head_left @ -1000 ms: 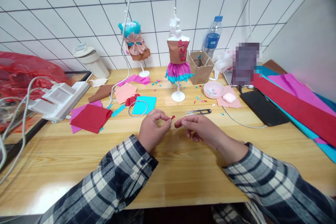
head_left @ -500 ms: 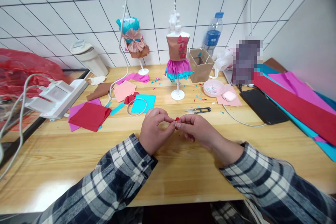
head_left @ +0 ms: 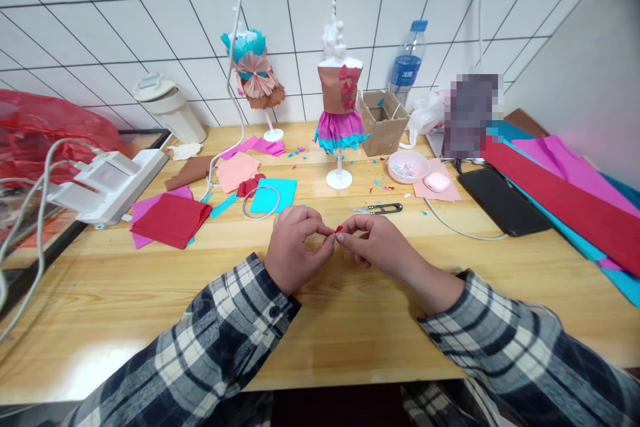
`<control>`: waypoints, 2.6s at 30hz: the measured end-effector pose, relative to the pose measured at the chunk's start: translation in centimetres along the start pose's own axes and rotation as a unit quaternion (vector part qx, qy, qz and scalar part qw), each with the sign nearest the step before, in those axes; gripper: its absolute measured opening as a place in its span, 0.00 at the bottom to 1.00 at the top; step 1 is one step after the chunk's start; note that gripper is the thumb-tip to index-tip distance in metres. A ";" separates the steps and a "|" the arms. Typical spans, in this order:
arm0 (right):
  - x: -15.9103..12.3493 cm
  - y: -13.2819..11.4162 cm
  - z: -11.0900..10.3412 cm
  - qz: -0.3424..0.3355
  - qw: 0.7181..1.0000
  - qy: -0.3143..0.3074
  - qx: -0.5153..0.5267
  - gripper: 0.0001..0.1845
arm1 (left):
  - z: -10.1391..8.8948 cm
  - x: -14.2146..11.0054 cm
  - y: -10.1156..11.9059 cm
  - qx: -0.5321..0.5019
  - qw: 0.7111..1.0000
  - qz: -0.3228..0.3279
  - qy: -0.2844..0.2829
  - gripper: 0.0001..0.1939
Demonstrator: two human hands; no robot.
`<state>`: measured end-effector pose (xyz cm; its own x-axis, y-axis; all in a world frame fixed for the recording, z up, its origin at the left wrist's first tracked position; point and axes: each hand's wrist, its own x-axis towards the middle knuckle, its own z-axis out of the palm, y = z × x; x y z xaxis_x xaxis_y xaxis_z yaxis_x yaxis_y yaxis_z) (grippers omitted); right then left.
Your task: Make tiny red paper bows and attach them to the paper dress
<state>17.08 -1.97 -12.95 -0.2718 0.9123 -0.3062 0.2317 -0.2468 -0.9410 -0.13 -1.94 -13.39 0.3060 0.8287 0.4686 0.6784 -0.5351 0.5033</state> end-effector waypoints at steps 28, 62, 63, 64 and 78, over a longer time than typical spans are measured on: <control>0.1 0.6 0.2 0.001 0.998 -0.008 0.064 0.05 | -0.6 0.2 -0.3 -0.056 0.998 0.010 -0.036 0.05; 0.2 1.1 0.6 -0.014 0.995 0.017 0.092 0.10 | -0.5 0.1 0.1 -0.033 0.999 -0.036 -0.005 0.06; 0.1 1.0 0.6 -0.025 0.997 0.027 0.073 0.10 | -0.5 0.1 0.1 -0.029 0.999 -0.032 -0.008 0.05; 0.1 1.0 0.6 -0.038 0.997 0.039 0.049 0.10 | -0.6 0.2 0.1 -0.025 0.999 -0.028 -0.011 0.05; -0.1 1.4 0.8 -0.144 0.974 0.135 -0.110 0.09 | -0.4 0.2 0.2 -0.062 0.996 -0.053 -0.026 0.06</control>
<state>16.68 -2.68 -14.37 -0.1056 0.9935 0.0435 0.3848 0.0812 -0.9194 -0.24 -1.89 -12.88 0.2733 0.8872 0.3717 0.6227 -0.4577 0.6346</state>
